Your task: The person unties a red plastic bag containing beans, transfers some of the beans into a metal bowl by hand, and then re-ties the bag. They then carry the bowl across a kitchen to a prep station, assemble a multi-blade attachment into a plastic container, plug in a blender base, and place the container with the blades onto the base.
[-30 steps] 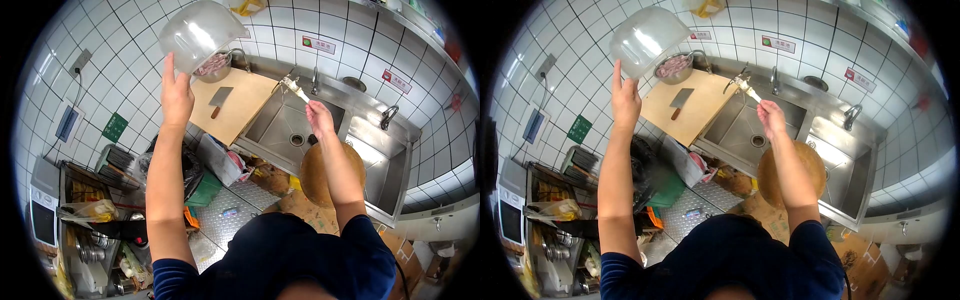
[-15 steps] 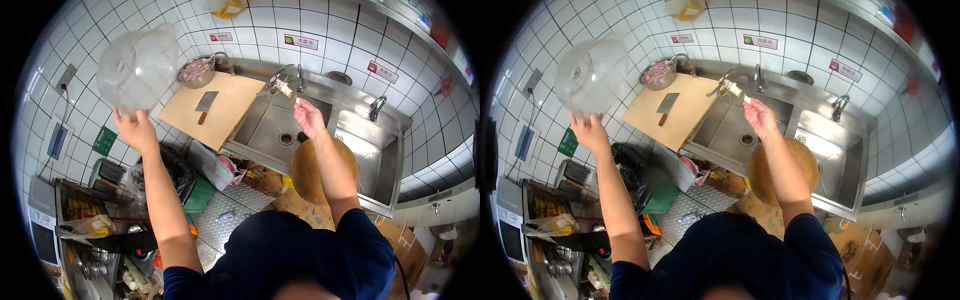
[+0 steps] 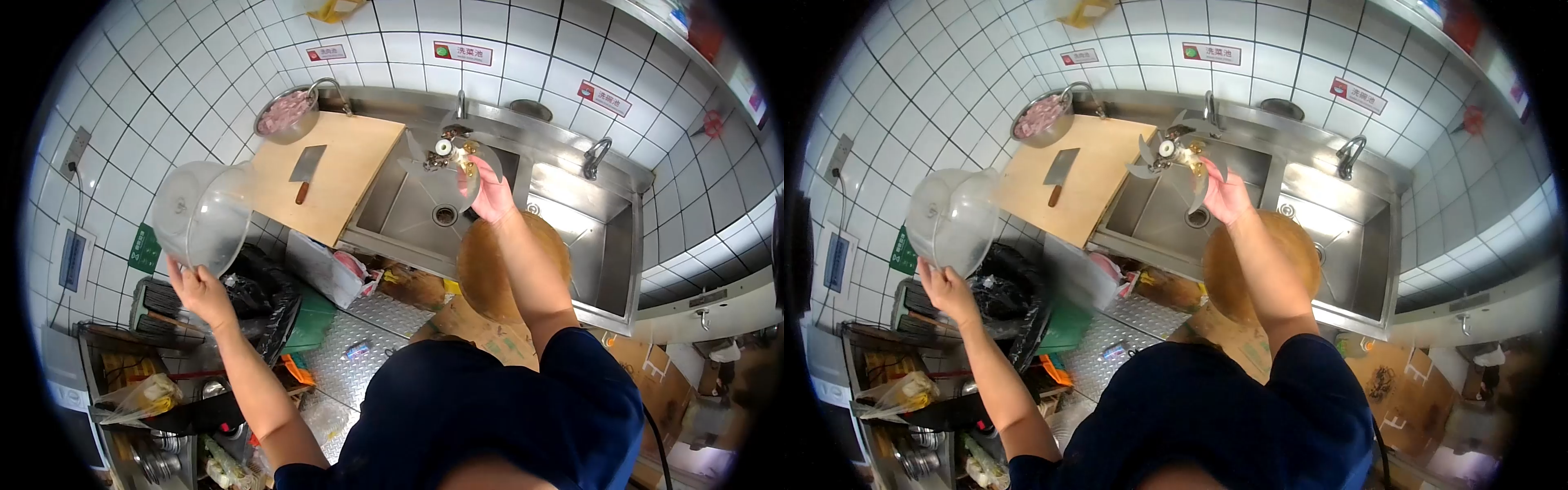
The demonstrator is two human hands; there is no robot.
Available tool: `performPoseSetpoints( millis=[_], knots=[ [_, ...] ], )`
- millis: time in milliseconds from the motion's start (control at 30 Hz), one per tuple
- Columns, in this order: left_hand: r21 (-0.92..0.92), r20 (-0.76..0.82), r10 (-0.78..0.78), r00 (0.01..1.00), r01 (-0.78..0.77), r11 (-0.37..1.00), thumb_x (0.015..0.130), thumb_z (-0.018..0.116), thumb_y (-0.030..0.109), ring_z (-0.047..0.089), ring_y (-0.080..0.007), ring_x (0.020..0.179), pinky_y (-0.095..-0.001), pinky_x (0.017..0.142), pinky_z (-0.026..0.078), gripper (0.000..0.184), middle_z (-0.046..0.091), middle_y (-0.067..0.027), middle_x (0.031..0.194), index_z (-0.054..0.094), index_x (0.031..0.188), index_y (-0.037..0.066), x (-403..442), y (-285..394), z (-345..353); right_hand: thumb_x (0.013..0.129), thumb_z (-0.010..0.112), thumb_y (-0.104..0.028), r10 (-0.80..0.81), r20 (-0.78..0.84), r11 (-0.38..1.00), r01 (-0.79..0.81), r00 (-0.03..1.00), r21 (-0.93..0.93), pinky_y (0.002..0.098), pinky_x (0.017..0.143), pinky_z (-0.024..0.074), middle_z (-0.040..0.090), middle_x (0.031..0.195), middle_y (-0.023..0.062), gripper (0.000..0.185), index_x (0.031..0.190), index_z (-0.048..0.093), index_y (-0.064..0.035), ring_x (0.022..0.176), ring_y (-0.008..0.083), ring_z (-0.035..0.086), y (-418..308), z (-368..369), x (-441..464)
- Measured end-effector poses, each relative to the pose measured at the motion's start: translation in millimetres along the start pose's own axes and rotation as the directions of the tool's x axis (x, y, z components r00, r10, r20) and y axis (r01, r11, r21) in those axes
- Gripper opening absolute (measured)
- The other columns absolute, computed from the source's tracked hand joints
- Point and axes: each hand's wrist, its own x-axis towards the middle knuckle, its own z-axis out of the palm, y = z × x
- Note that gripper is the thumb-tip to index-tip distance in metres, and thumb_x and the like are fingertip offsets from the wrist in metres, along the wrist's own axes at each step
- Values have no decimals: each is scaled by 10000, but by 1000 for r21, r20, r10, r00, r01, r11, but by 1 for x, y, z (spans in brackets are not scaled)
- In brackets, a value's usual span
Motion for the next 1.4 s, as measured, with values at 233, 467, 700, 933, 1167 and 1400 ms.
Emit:
performPoseSetpoints(
  millis=[233, 467, 700, 933, 1167, 1400],
  knots=[
    [60, -19, 141, 990, -139, 988, 885, 600, -52, 616, -240, 710, -342, 606, 506, 168, 544, -216, 1429, 533, 731, -62, 19, 0, -26, 926, 594, -129, 87, 157, 984, -109, 984, 139, 397, 884, 536, 660, 1132, 166, 322, 1218, 590, 7, 991, 295, 642, 7, -13, 7],
    [53, -68, 212, 975, -209, 976, 860, 629, -75, 624, -224, 679, -321, 571, 500, 206, 556, -230, 1413, 496, 704, -53, 31, 11, -39, 941, 593, -172, 83, 57, 991, -89, 995, 98, 410, 853, 574, 680, 1140, 165, 340, 1228, 599, 12, 1003, 283, 680, 10, -8, 3],
    [55, -148, 335, 931, -330, 942, 848, 659, -74, 609, -216, 648, -306, 538, 488, 247, 572, -232, 1398, 474, 689, -37, 46, 35, -53, 967, 549, -171, 59, 131, 982, -81, 990, 168, 430, 854, 584, 681, 1148, 177, 338, 1235, 595, 29, 1002, 293, 686, 8, 12, -9],
    [11, -156, 375, 914, -378, 926, 844, 670, -89, 660, -278, 817, -335, 626, 530, 280, 568, -265, 1387, 453, 678, -28, 53, 42, -61, 980, 534, -193, 47, 44, 977, -55, 998, 206, 440, 850, 589, 678, 1120, 181, 348, 1239, 579, 35, 962, 290, 690, 6, 31, -20],
    [-10, -231, 382, 895, -395, 919, 808, 677, -96, 661, -400, 1083, -362, 807, 557, 215, 582, -312, 1338, 513, 683, -31, 71, 46, -66, 965, 572, -180, 180, 313, 949, -249, 933, 196, 432, 889, 558, 673, 1139, 165, 319, 1237, 595, -15, 1030, 277, 662, 1, -6, -17],
    [69, -309, 428, 849, -429, 901, 773, 684, -113, 667, -407, 1071, -363, 790, 558, 239, 576, -338, 1321, 485, 664, -36, 103, 56, -83, 964, 527, -72, 84, 173, 985, -108, 981, 133, 423, 959, 519, 647, 1212, 164, 348, 1306, 553, -12, 1091, 274, 634, 8, -11, -17]
  ],
)
